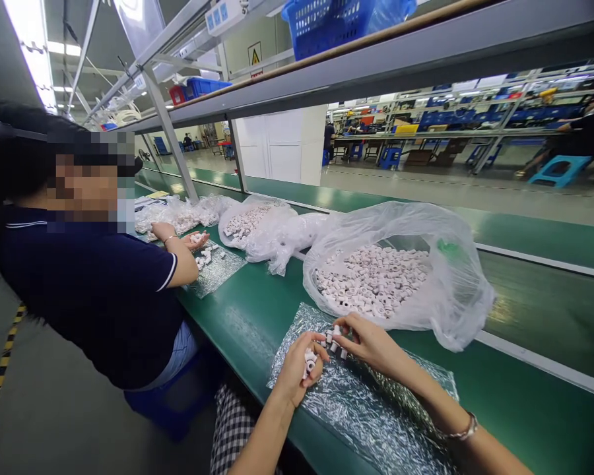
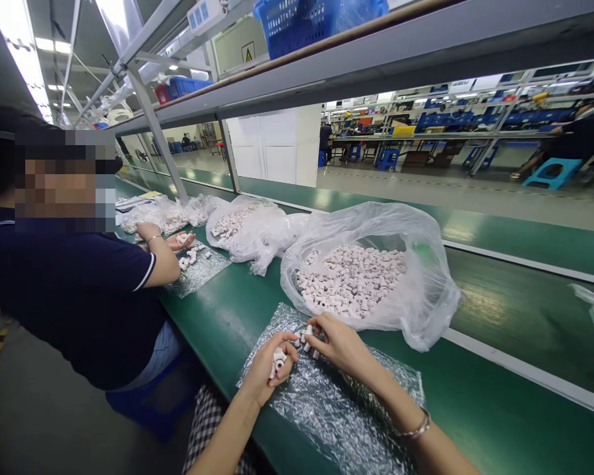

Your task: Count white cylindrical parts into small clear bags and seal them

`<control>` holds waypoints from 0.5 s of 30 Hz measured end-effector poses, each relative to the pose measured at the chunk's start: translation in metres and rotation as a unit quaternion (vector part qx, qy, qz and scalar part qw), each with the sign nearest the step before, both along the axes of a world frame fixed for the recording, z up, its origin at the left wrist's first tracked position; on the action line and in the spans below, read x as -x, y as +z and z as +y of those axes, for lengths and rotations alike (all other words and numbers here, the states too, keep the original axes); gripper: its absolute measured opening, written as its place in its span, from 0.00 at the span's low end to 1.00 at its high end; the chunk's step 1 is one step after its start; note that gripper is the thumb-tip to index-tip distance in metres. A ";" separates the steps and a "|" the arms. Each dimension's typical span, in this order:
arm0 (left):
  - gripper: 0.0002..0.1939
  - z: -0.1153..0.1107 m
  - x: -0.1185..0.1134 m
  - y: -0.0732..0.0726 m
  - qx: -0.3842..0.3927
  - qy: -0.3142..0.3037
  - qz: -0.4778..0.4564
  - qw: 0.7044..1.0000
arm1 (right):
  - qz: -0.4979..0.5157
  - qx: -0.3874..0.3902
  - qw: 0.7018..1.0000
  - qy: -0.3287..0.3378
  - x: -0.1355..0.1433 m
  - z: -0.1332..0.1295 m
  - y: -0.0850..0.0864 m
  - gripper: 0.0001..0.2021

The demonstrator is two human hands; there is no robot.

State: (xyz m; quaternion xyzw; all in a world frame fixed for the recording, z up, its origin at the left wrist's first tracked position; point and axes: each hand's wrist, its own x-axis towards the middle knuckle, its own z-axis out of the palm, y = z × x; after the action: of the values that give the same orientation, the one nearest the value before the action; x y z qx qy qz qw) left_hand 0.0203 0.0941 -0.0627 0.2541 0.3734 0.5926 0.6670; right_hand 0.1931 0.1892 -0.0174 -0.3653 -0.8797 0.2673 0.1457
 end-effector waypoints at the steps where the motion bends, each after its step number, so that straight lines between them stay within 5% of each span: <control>1: 0.19 0.000 0.000 0.000 0.002 0.000 0.000 1.000 | -0.029 -0.020 0.999 -0.009 -0.002 0.003 -0.002 0.10; 7: 0.21 -0.002 -0.001 -0.001 -0.003 -0.005 0.009 1.000 | -0.030 -0.049 0.998 -0.004 0.005 -0.011 0.004 0.09; 15: 0.24 -0.002 -0.007 -0.004 0.032 -0.010 0.068 0.997 | -0.018 -0.042 0.995 0.085 0.028 -0.047 0.005 0.05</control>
State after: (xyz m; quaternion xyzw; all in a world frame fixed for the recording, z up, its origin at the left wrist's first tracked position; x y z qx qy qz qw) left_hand 0.0273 0.0918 -0.0663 0.2759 0.4341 0.5554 0.6534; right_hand 0.1650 0.1418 -0.0124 -0.2869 -0.9207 0.2347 0.1222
